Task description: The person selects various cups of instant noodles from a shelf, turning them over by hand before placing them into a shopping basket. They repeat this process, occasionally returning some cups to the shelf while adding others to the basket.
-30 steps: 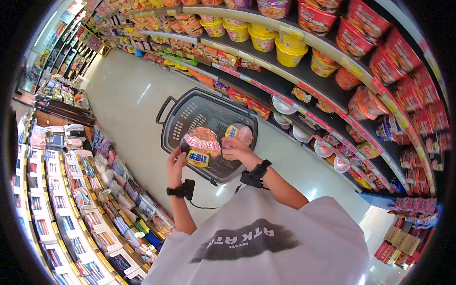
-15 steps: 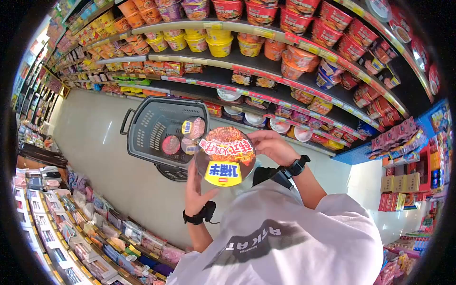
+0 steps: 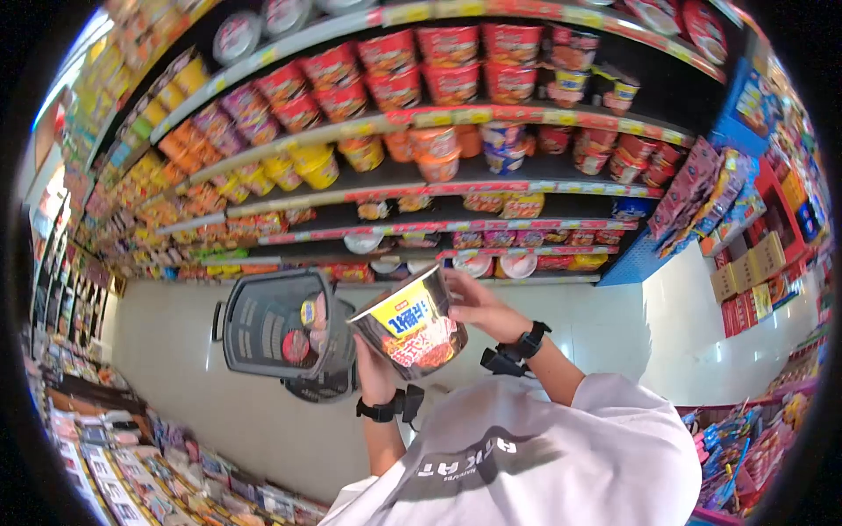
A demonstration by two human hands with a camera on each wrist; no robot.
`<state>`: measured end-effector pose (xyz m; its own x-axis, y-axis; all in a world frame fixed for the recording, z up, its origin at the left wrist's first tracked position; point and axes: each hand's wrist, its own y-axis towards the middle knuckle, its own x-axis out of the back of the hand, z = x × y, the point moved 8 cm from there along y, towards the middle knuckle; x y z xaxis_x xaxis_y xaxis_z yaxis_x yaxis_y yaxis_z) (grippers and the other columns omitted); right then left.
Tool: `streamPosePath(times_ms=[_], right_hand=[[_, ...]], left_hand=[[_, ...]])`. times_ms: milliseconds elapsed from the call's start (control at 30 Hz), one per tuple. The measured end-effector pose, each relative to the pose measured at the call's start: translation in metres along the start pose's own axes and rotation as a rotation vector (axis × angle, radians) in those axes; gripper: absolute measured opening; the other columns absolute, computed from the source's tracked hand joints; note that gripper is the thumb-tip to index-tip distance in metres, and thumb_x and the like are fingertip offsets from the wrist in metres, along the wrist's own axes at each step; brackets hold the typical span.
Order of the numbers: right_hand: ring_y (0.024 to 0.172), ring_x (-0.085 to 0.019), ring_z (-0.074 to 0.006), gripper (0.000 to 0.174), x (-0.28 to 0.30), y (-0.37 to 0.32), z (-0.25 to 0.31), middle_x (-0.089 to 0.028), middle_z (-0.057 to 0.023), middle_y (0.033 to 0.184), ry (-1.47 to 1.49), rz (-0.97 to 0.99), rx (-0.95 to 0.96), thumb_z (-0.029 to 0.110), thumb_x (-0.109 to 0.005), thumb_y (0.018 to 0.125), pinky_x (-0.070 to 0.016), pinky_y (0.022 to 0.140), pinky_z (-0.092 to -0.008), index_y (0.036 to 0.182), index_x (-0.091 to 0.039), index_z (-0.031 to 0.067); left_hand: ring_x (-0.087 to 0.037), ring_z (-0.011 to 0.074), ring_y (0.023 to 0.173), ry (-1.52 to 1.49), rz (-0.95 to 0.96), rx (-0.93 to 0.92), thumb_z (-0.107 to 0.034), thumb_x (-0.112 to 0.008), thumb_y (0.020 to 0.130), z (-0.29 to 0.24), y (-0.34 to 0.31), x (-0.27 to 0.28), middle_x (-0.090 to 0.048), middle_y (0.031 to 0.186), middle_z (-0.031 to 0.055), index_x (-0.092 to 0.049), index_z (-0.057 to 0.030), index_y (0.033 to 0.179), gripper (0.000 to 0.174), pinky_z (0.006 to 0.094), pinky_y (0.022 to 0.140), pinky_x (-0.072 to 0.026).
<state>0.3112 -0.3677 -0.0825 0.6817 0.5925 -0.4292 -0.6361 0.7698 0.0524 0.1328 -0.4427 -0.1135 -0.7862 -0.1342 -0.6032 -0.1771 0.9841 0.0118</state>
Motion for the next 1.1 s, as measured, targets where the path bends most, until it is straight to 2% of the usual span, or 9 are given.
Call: streamPosePath(times_ms=[133, 333, 367, 467, 500, 633, 967, 1067, 1100], right_hand=[[0.134, -0.041, -0.0205, 0.081, 0.07, -0.064, 0.028, -0.042, -0.0097, 0.146, 0.216, -0.069, 0.023, 0.03, -0.068, 0.092, -0.035, 0.11, -0.037, 0.153, -0.021, 0.0051], [0.132, -0.044, -0.0216, 0.081, 0.2, -0.203, 0.069, -0.045, -0.0107, 0.143, 0.171, -0.39, 0.063, 0.027, -0.064, 0.094, -0.0395, 0.106, -0.0378, 0.155, -0.016, 0.0044], [0.131, -0.045, -0.0217, 0.081, 0.224, -0.225, 0.071, -0.045, -0.0112, 0.143, 0.161, -0.45, 0.105, 0.027, -0.064, 0.094, -0.0397, 0.106, -0.0379, 0.155, -0.015, 0.004], [0.127, -0.048, -0.0214, 0.081, 0.273, -0.278, 0.084, -0.044, -0.0142, 0.142, 0.165, -0.613, 0.197, 0.025, -0.066, 0.092, -0.0405, 0.104, -0.0359, 0.154, -0.019, 0.0016], [0.126, -0.048, -0.0214, 0.081, 0.28, -0.292, 0.093, -0.044, -0.0146, 0.142, 0.156, -0.639, 0.225, 0.024, -0.066, 0.091, -0.0405, 0.104, -0.0353, 0.153, -0.02, 0.001], [0.122, -0.051, -0.0218, 0.078, 0.308, -0.33, 0.118, -0.049, -0.0146, 0.137, 0.023, -0.82, 0.276, 0.022, -0.068, 0.088, -0.0404, 0.103, -0.0335, 0.15, -0.027, -0.0022], [0.119, -0.052, -0.0211, 0.072, 0.36, -0.373, 0.133, -0.051, -0.0117, 0.138, -0.168, -1.088, 0.259, 0.023, -0.071, 0.087, -0.042, 0.102, -0.0363, 0.145, -0.038, -0.0016], [0.12, -0.051, -0.0217, 0.069, 0.381, -0.374, 0.156, -0.05, -0.0113, 0.139, -0.215, -1.16, 0.314, 0.021, -0.069, 0.089, -0.0415, 0.104, -0.0369, 0.146, -0.037, -0.0006], [0.121, -0.051, -0.0219, 0.068, 0.389, -0.374, 0.165, -0.05, -0.0112, 0.139, -0.228, -1.175, 0.34, 0.02, -0.068, 0.09, -0.0413, 0.104, -0.0371, 0.146, -0.037, -0.0002]], left_hand=[[-0.046, 0.0205, 0.13, 0.045, 0.07, 0.17, -0.047, -0.03, 0.106, 0.064, 0.007, -0.084, -0.051, 0.14, 0.0072, -0.043, -0.0047, 0.141, 0.057, 0.0386, 0.111, -0.0322], [-0.055, 0.0163, 0.119, 0.462, 0.235, 0.383, -0.046, -0.037, 0.105, 0.173, 0.018, -0.208, -0.055, 0.135, 0.0046, -0.048, -0.0058, 0.137, 0.052, 0.0332, 0.097, -0.0457], [-0.058, 0.0144, 0.111, 0.467, 0.287, 0.352, -0.04, -0.043, 0.104, 0.181, 0.016, -0.238, -0.056, 0.131, 0.0047, -0.046, -0.0047, 0.14, 0.05, 0.0299, 0.089, -0.0485], [-0.058, 0.0138, 0.106, 0.482, 0.364, 0.253, -0.031, -0.049, 0.103, 0.214, 0.002, -0.312, -0.057, 0.125, 0.0054, -0.042, -0.0015, 0.143, 0.05, 0.0301, 0.088, -0.0476], [-0.056, 0.0141, 0.108, 0.479, 0.447, 0.229, -0.023, -0.058, 0.098, 0.229, 0.002, -0.326, -0.055, 0.127, 0.0057, -0.036, 0.0008, 0.147, 0.058, 0.0297, 0.088, -0.0476], [-0.054, 0.0178, 0.111, 0.53, 0.563, 0.291, -0.021, -0.076, 0.085, 0.258, -0.004, -0.375, -0.054, 0.125, 0.0123, -0.027, -0.0007, 0.151, 0.085, 0.0309, 0.089, -0.0492], [-0.052, 0.021, 0.123, 0.617, 0.822, 0.238, -0.026, -0.087, 0.072, 0.314, 0.036, -0.45, -0.047, 0.14, 0.0139, -0.026, 0.0018, 0.15, 0.103, 0.0342, 0.098, -0.0463], [-0.053, 0.0211, 0.122, 0.655, 0.899, 0.039, -0.025, -0.088, 0.07, 0.333, 0.065, -0.481, -0.047, 0.137, 0.013, -0.028, 0.002, 0.149, 0.102, 0.0349, 0.099, -0.0467], [-0.054, 0.0213, 0.119, 0.719, 0.906, -0.116, -0.024, -0.089, 0.069, 0.331, 0.076, -0.496, -0.046, 0.133, 0.013, -0.032, 0.003, 0.147, 0.101, 0.0353, 0.099, -0.0473]])
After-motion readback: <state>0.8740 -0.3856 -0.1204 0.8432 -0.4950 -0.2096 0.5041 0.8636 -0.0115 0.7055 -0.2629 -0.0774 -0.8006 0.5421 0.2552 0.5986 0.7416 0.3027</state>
